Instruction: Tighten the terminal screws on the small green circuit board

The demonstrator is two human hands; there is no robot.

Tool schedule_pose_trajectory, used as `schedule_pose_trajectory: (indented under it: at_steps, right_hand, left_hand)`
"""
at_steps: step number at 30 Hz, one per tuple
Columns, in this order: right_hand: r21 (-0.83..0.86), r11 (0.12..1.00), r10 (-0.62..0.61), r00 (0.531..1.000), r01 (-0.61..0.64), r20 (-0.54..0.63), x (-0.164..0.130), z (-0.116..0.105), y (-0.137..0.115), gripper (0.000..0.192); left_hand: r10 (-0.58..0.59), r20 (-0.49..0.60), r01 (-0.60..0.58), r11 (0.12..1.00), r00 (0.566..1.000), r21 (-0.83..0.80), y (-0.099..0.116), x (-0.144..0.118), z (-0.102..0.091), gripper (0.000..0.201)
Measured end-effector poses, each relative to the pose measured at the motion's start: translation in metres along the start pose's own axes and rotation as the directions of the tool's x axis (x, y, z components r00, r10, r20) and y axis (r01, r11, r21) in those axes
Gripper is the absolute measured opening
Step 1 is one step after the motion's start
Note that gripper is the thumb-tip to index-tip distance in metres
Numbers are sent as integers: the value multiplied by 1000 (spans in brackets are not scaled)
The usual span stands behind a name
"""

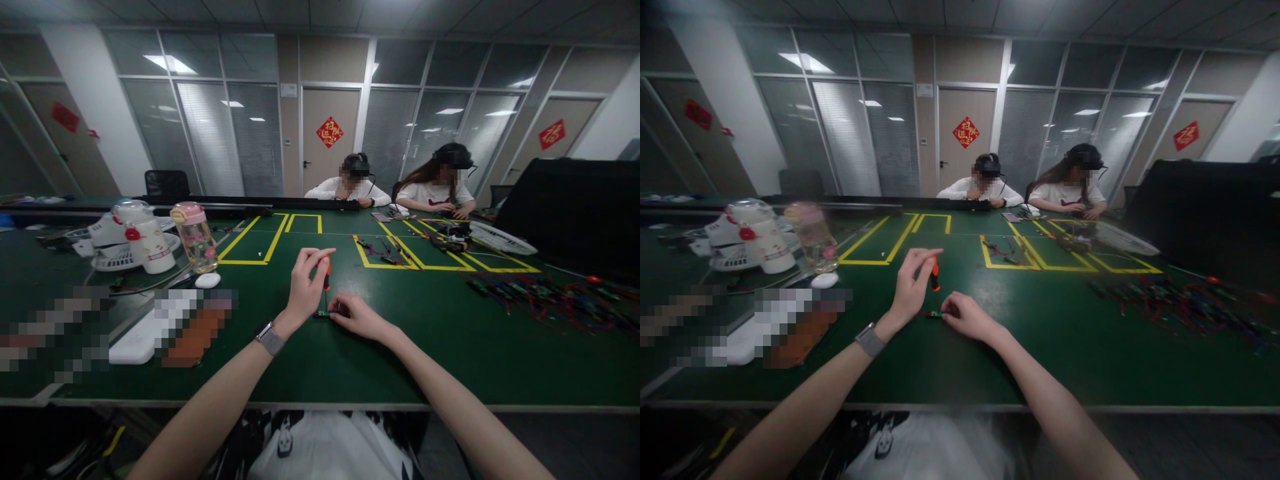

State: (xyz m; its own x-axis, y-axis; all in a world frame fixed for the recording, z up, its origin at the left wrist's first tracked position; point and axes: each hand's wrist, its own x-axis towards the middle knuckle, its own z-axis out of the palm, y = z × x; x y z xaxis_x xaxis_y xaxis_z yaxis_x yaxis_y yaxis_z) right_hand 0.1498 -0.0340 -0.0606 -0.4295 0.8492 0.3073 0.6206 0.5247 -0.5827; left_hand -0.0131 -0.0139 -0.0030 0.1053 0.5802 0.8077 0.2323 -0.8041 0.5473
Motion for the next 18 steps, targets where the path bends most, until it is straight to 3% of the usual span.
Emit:
schedule_pose_trajectory:
  at_steps: [6, 14, 18]
  right_hand:
    - [27, 999, 24, 1000, -24, 8, 0, 0, -2, 10]
    - [40, 999, 25, 1000, -26, 15, 0, 0, -1, 9]
    - [49, 998, 36, 999, -36, 13, 0, 0, -1, 9]
  left_hand:
    - [-33, 58, 39, 993, 998, -112, -5, -1, 3, 33]
    - [9, -38, -9, 1000, 999, -2, -3, -1, 4, 23]
    - [17, 23, -16, 999, 1000, -43, -2, -1, 3, 30]
